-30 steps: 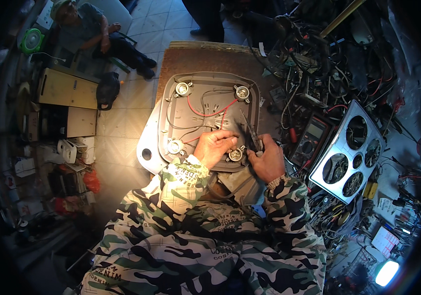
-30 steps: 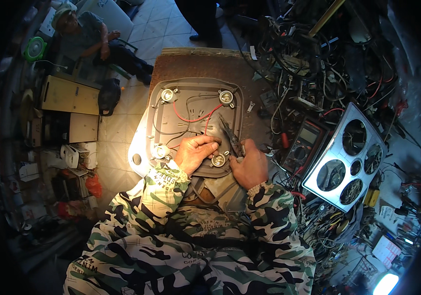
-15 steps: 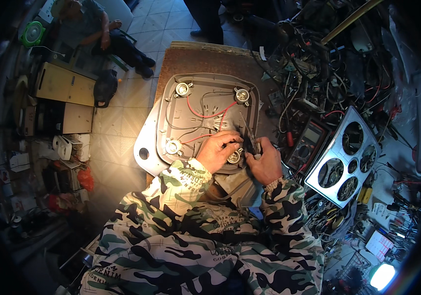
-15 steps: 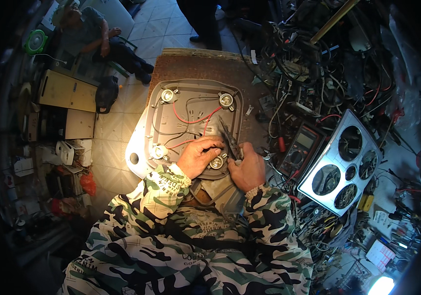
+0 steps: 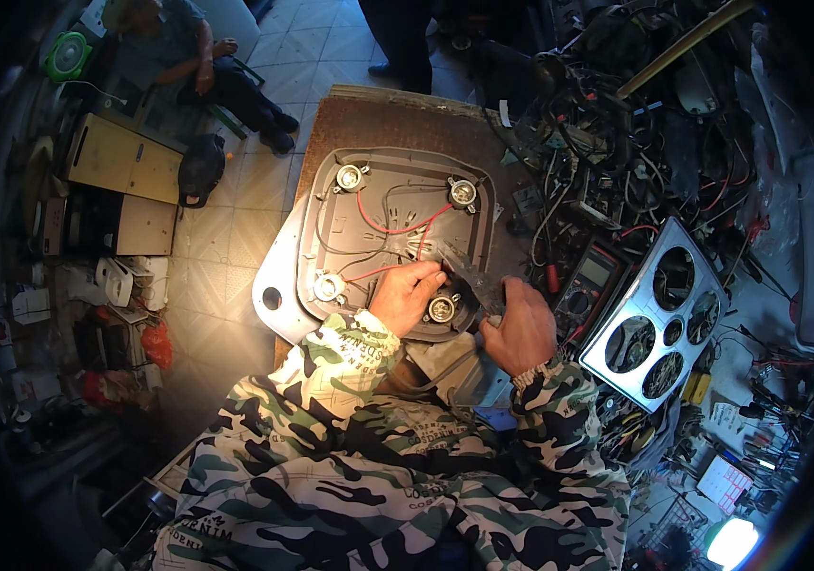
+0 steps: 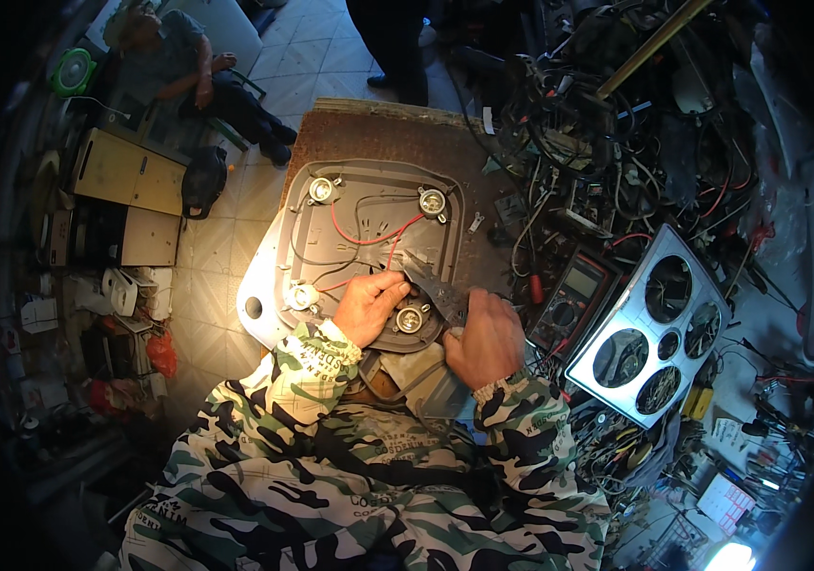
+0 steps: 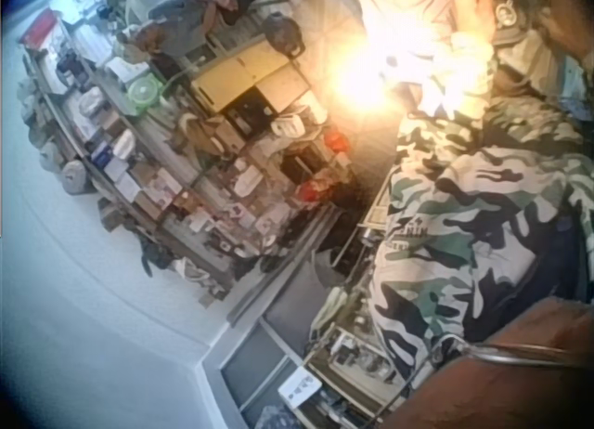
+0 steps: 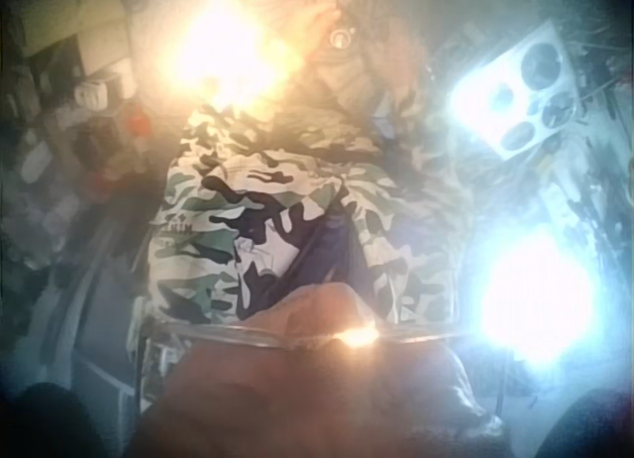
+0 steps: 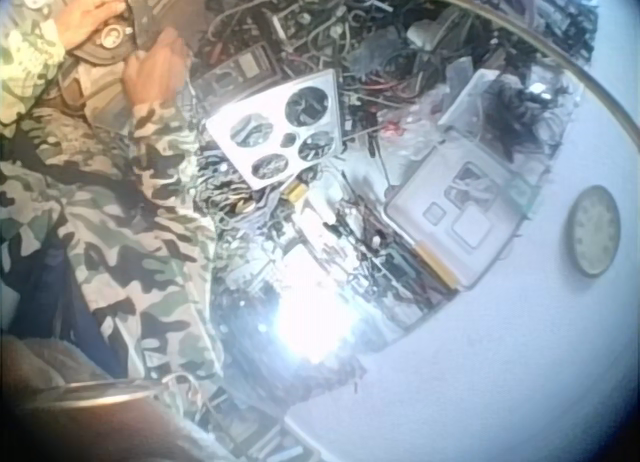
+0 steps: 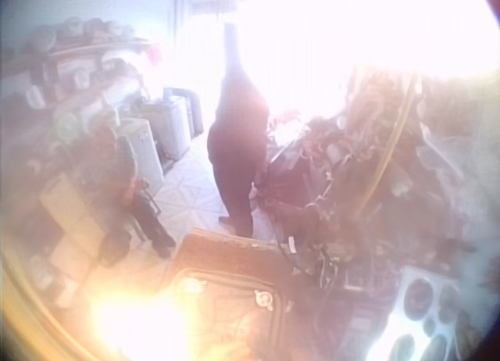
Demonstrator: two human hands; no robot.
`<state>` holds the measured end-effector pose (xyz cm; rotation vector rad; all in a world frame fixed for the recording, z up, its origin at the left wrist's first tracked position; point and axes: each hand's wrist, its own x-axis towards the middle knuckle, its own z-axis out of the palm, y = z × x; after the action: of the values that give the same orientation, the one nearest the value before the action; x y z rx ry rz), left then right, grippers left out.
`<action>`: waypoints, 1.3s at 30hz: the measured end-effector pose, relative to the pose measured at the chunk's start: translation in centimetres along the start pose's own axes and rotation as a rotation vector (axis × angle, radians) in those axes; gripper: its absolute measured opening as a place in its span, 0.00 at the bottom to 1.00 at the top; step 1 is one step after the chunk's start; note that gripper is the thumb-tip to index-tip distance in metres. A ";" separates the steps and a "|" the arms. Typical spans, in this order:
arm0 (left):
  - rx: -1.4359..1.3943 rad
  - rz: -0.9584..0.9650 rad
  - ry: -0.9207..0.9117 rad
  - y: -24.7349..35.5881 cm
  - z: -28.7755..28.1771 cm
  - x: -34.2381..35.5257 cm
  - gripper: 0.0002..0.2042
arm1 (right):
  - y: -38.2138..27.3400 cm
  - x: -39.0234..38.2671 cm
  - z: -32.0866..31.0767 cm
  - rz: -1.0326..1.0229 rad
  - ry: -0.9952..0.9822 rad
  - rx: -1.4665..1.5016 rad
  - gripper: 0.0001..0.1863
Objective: The person works on the underside of a disassembled appliance, using pliers to cut and manipulate red wires connected to heating elements. They then reach into a storage area to retrieve a small plastic bag containing a new component.
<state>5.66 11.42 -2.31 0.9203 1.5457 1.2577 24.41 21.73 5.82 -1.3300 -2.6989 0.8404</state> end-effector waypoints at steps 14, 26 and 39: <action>-0.050 0.064 0.055 0.3 0.6 -1.1 0.09 | -2.0 0.2 -0.8 -0.073 -0.047 -0.255 0.36; -0.151 -0.006 0.045 -1.0 0.5 -1.1 0.10 | -1.5 -0.2 -0.6 -0.080 -0.062 -0.227 0.34; -0.075 0.068 0.046 -1.5 0.4 -0.9 0.10 | -0.8 -0.5 0.0 -0.120 -0.024 -0.237 0.28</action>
<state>6.30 10.40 -3.60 0.9076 1.5030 1.3851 24.09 20.98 6.31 -1.1829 -2.9378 0.5434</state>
